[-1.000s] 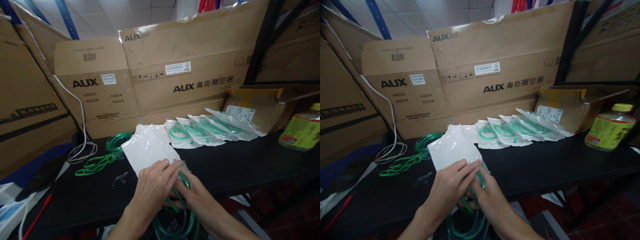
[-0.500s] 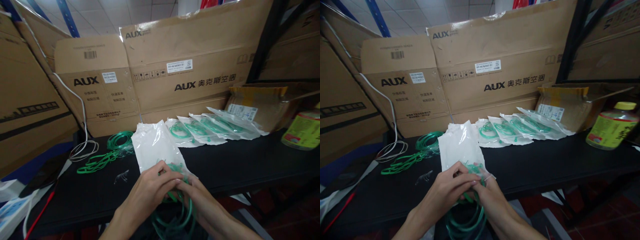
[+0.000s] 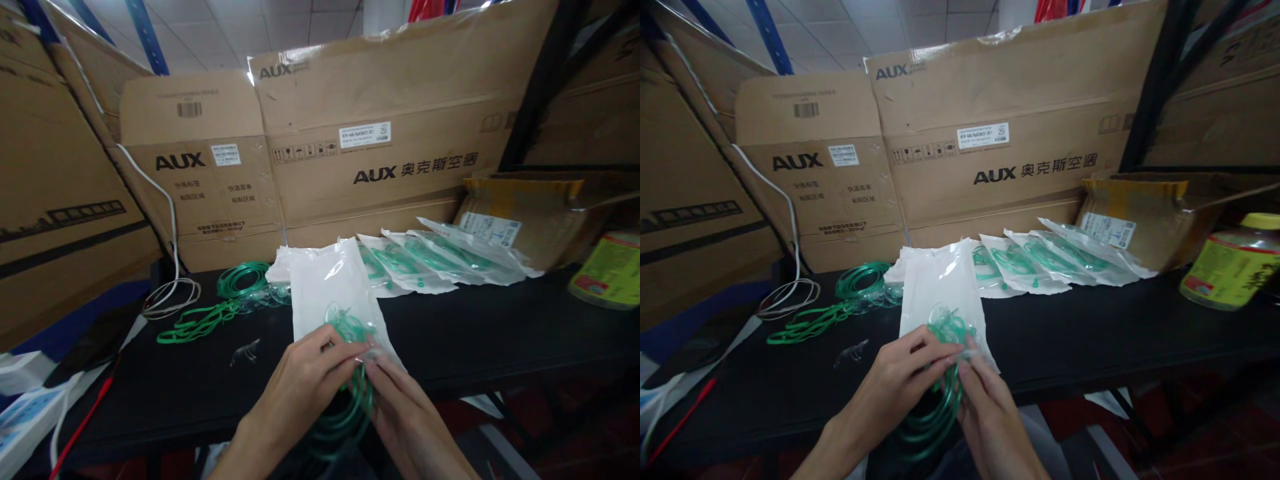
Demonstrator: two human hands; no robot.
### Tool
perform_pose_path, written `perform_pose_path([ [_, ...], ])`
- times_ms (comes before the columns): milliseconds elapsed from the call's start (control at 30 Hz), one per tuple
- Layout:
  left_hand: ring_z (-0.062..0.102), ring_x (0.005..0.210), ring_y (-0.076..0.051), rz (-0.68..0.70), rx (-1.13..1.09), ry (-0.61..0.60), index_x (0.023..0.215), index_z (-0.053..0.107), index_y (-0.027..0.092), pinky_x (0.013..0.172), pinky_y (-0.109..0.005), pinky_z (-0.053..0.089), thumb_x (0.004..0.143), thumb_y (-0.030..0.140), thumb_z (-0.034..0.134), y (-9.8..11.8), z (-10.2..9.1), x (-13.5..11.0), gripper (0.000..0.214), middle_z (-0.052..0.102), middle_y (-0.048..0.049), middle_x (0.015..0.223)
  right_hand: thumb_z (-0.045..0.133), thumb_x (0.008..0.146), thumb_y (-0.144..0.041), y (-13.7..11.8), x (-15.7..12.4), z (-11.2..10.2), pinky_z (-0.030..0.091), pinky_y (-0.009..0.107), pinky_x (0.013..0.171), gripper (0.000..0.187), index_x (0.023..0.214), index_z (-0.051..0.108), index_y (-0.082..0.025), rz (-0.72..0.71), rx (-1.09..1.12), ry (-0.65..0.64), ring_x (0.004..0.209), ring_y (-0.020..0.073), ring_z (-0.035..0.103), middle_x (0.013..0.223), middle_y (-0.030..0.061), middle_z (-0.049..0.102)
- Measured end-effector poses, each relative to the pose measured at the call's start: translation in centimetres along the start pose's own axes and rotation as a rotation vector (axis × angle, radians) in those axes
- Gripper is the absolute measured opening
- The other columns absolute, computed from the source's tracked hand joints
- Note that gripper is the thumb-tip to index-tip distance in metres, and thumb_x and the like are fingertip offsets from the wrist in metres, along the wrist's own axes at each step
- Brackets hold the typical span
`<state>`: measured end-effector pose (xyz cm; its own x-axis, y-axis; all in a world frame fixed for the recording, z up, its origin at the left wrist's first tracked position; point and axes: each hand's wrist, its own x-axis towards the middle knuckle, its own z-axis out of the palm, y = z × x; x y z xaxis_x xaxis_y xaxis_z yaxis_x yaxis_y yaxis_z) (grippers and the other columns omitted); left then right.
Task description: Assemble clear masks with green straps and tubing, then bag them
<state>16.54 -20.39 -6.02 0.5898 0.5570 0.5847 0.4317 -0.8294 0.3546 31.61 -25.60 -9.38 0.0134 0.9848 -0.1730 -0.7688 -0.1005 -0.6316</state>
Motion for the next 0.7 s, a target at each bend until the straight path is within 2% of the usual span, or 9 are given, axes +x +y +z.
perform_pose_path([
  [100,0.064,0.075,-0.014,0.044,0.026,0.068,0.119,0.073,0.022,0.067,-0.023,0.053,0.101,0.019,0.056,0.4,0.7,-0.3,0.024,0.065,-0.0033,0.086,0.095,0.063,-0.036,-0.1,0.7,0.9,0.051,0.039,0.107,0.041,0.099,0.080,-0.021,-0.037,0.005,0.059,0.116,0.0261,0.069,0.107,0.0075,0.080],
  [200,0.064,0.075,-0.014,0.016,0.064,0.150,0.118,0.072,0.021,0.066,-0.023,0.054,0.100,0.018,0.058,0.6,1.7,-0.6,0.023,0.065,-0.0032,0.085,0.097,0.058,-0.038,-0.3,0.9,1.0,0.052,0.040,0.106,0.041,0.091,0.081,-0.019,-0.020,0.022,0.087,0.114,0.0285,0.070,0.102,0.0080,0.081],
  [267,0.064,0.075,-0.015,-0.015,0.087,0.174,0.114,0.072,0.020,0.068,-0.025,0.054,0.100,0.017,0.057,0.6,2.2,-0.6,0.021,0.065,-0.0033,0.085,0.095,0.060,-0.036,-0.6,0.5,0.5,0.052,0.040,0.105,0.039,0.092,0.081,-0.018,0.024,0.014,0.023,0.113,0.0289,0.070,0.103,0.0089,0.080],
  [333,0.065,0.077,-0.016,-0.043,0.102,0.175,0.114,0.071,0.019,0.070,-0.026,0.055,0.100,0.017,0.057,0.7,2.4,-0.5,0.021,0.065,-0.0034,0.085,0.092,0.067,-0.034,-1.0,-0.2,-0.4,0.052,0.040,0.104,0.039,0.102,0.081,-0.020,0.100,-0.035,-0.087,0.114,0.0277,0.070,0.110,0.0090,0.079],
  [433,0.065,0.077,-0.016,-0.066,0.116,0.184,0.116,0.070,0.021,0.070,-0.026,0.055,0.100,0.019,0.057,0.8,2.4,0.0,0.021,0.064,-0.0027,0.085,0.089,0.073,-0.035,-1.8,-1.5,-1.6,0.054,0.036,0.098,0.040,0.110,0.079,-0.025,0.218,-0.237,-0.220,0.109,0.0240,0.072,0.113,0.0069,0.078],
  [567,0.065,0.076,-0.016,-0.005,0.198,0.178,0.118,0.069,0.020,0.068,-0.026,0.054,0.102,0.020,0.054,1.0,2.0,0.5,0.021,0.065,-0.0028,0.086,0.084,0.075,-0.055,-2.2,-2.1,-2.2,0.059,0.028,0.074,0.042,0.101,0.081,-0.022,0.192,-0.561,-0.319,0.078,0.0192,0.074,0.085,0.0051,0.078],
  [633,0.065,0.077,-0.017,0.066,0.266,0.152,0.119,0.067,0.017,0.067,-0.027,0.053,0.103,0.020,0.053,1.0,1.7,0.5,0.022,0.067,-0.0040,0.089,0.078,0.077,-0.063,-2.2,-1.8,-2.1,0.057,0.027,0.062,0.050,0.103,0.078,-0.020,0.159,-0.588,-0.317,0.063,0.0173,0.071,0.069,0.0033,0.074],
  [700,0.065,0.079,-0.017,0.124,0.320,0.131,0.115,0.067,0.016,0.067,-0.027,0.052,0.102,0.017,0.052,1.0,1.5,0.5,0.019,0.069,-0.0048,0.094,0.076,0.080,-0.062,-2.2,-1.5,-1.9,0.057,0.027,0.058,0.051,0.106,0.075,-0.018,0.122,-0.534,-0.255,0.058,0.0174,0.071,0.063,0.0024,0.072],
])
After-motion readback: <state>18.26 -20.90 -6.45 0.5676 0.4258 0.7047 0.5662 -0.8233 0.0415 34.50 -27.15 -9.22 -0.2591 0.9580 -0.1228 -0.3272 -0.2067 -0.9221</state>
